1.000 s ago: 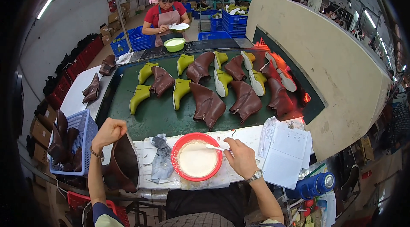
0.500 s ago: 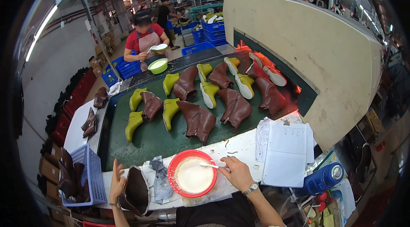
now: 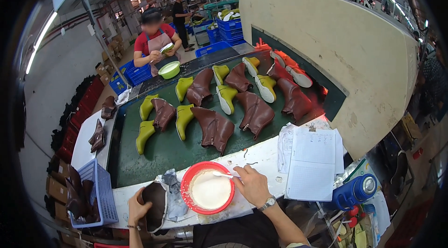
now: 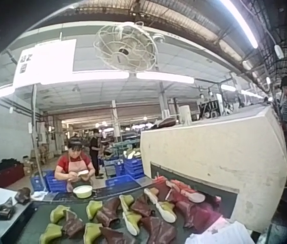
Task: Apply adhesive to the edges of boot uppers and organize them for processing.
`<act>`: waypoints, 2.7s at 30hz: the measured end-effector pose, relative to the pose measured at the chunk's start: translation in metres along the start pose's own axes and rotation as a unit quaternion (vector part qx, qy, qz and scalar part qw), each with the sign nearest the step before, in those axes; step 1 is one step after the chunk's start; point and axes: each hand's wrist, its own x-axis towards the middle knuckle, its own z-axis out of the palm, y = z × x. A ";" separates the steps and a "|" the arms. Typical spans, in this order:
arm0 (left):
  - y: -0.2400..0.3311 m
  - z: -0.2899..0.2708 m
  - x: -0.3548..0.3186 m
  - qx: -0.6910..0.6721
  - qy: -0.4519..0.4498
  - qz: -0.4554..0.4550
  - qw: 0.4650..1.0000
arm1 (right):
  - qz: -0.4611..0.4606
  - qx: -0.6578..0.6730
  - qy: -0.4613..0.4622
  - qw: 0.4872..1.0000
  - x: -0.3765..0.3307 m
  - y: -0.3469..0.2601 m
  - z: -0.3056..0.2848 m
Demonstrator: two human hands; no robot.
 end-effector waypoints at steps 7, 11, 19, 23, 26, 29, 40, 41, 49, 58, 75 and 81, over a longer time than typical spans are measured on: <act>0.059 -0.038 0.002 -0.293 -0.001 -0.058 0.954 | -0.028 0.025 -0.005 0.999 0.003 0.010 -0.006; 0.094 -0.043 -0.009 -0.374 -0.071 -0.083 0.921 | -0.038 0.128 0.076 0.988 0.019 -0.007 -0.010; 0.138 -0.035 -0.016 -0.319 -0.276 -0.086 0.902 | -0.209 0.198 0.018 0.957 0.061 -0.072 -0.012; 0.138 -0.040 -0.022 -0.382 -0.201 -0.039 0.901 | -0.248 0.160 0.032 0.955 0.066 -0.080 -0.009; 0.135 -0.042 -0.028 -0.441 -0.121 -0.036 0.889 | -0.216 0.169 0.043 0.961 0.054 -0.082 -0.002; 0.135 -0.038 -0.031 -0.452 0.003 0.000 0.892 | -0.191 0.187 0.035 0.963 0.037 -0.088 0.009; 0.077 -0.026 -0.012 -0.261 0.178 -0.027 0.948 | -0.045 0.029 -0.043 0.998 0.028 -0.063 0.023; 0.068 -0.024 -0.007 -0.224 0.163 -0.043 0.960 | -0.080 -0.048 -0.059 0.994 0.030 -0.060 0.026; 0.029 -0.009 0.047 0.021 -0.017 -0.017 0.999 | -0.110 -0.127 -0.097 0.981 0.030 -0.055 0.037; 0.004 0.025 0.077 0.137 0.102 -0.084 0.982 | -0.161 -0.284 -0.136 0.935 0.034 -0.055 0.052; -0.010 0.006 -0.067 0.092 -0.021 0.069 0.993 | -0.003 -0.025 -0.056 0.998 0.017 -0.012 -0.008; -0.007 0.004 -0.057 -0.064 0.105 0.078 0.989 | -0.009 0.020 -0.011 1.000 -0.001 -0.014 -0.002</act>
